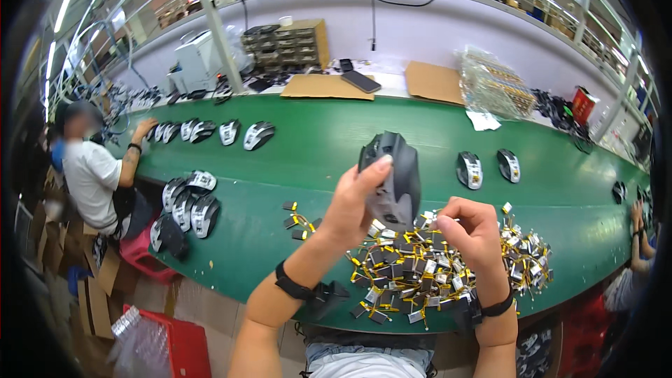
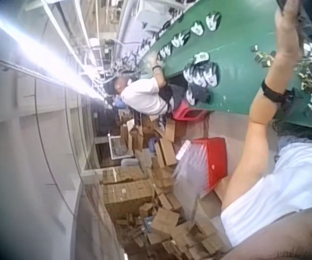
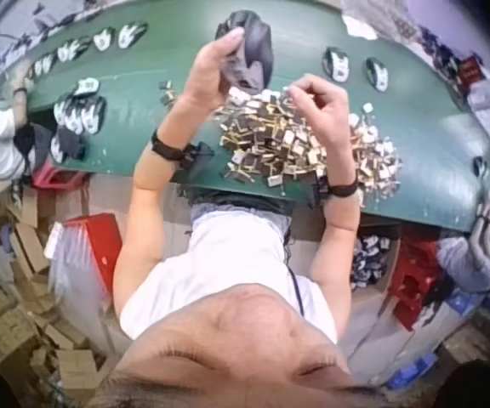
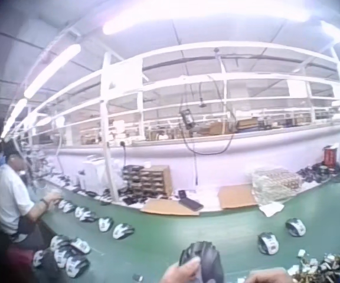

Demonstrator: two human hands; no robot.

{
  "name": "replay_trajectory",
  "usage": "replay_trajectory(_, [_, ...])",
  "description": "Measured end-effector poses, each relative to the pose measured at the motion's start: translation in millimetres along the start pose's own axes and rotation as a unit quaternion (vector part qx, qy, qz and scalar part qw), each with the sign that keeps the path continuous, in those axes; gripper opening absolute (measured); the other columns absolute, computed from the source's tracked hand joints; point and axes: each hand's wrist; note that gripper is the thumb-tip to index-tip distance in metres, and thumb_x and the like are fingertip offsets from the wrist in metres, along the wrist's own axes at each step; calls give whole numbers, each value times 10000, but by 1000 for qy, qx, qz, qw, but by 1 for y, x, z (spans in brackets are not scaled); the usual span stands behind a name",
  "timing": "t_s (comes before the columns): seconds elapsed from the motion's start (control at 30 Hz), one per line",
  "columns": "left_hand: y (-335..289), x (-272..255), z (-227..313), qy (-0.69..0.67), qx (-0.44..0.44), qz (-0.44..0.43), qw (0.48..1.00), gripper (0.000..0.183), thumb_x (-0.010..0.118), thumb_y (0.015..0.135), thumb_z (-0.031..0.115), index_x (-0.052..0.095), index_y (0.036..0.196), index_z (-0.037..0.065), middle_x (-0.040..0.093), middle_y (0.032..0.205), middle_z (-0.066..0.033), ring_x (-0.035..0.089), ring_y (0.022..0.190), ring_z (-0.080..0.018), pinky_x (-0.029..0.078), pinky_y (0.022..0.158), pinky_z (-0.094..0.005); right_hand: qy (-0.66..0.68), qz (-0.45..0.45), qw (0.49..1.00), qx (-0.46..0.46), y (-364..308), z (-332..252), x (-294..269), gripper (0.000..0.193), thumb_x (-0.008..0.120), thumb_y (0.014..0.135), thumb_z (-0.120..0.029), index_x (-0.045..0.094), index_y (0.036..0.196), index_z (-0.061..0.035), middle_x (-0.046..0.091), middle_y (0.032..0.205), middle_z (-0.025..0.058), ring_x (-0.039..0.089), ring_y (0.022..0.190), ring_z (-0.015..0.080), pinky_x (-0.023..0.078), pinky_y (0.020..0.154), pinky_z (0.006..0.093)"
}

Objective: The person assembles electronic devices by inserting small battery packs into the bottom slots of black and white plastic casings. They pick up a casing, insert a battery, and place the finished unit on the green workbench, repeating this process for multiple units.

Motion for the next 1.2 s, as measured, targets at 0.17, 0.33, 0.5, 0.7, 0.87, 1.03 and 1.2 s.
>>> replay_trajectory(0.17, [-10,3,10,-22,-3,-54,998,486,517,949,408,575,1144,-34,676,1036,-160,695,928,-253,584,820,-384,-46,26,998,-30,15,-10,15,93,641,871,-23,645,809,46,578,680,-14,453,603,0,368,512,190])
replay_trajectory(0.33, [-11,7,18,47,39,-51,997,533,519,944,418,543,1187,-55,665,1091,-181,680,969,-230,574,835,-359,-220,173,951,-134,32,-6,28,63,737,803,-2,675,805,6,553,641,-10,469,553,34,373,492,208])
replay_trajectory(0.5, [-11,6,18,31,44,-42,998,528,540,946,408,519,1220,-43,661,1099,-170,674,988,-227,561,862,-338,-228,200,928,-217,42,2,28,84,761,781,-9,688,822,-13,573,684,15,505,548,58,366,486,210])
replay_trajectory(0.7, [2,5,16,-74,22,35,996,374,525,972,223,501,1262,-11,644,1141,-135,672,1009,-226,569,874,-377,-164,148,963,-155,41,1,20,47,650,833,24,608,837,4,535,742,0,447,565,21,313,489,183])
replay_trajectory(0.87, [10,-11,8,-40,13,-11,999,437,585,907,205,496,1269,-23,639,1163,-159,662,1026,-222,568,864,-369,-253,132,939,-189,32,-14,24,86,694,744,45,641,791,-4,579,691,21,482,517,44,348,457,192])
replay_trajectory(1.03, [12,-8,3,-62,41,-51,996,505,622,852,210,491,1267,-44,628,1173,-196,654,1039,-255,560,875,-376,-268,117,935,-201,31,-13,32,126,715,712,59,656,796,-16,610,704,32,505,507,50,371,444,194])
replay_trajectory(1.2, [10,-9,5,-47,7,-59,997,459,542,927,344,491,1227,0,644,1103,-184,680,951,-250,569,822,-369,-335,78,912,-225,34,-5,39,197,705,667,89,648,822,-18,592,700,61,543,523,126,430,464,249])
Point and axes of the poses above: each hand's wrist, its own y-axis towards the middle knuckle, its own x-axis out of the palm, z = x × y
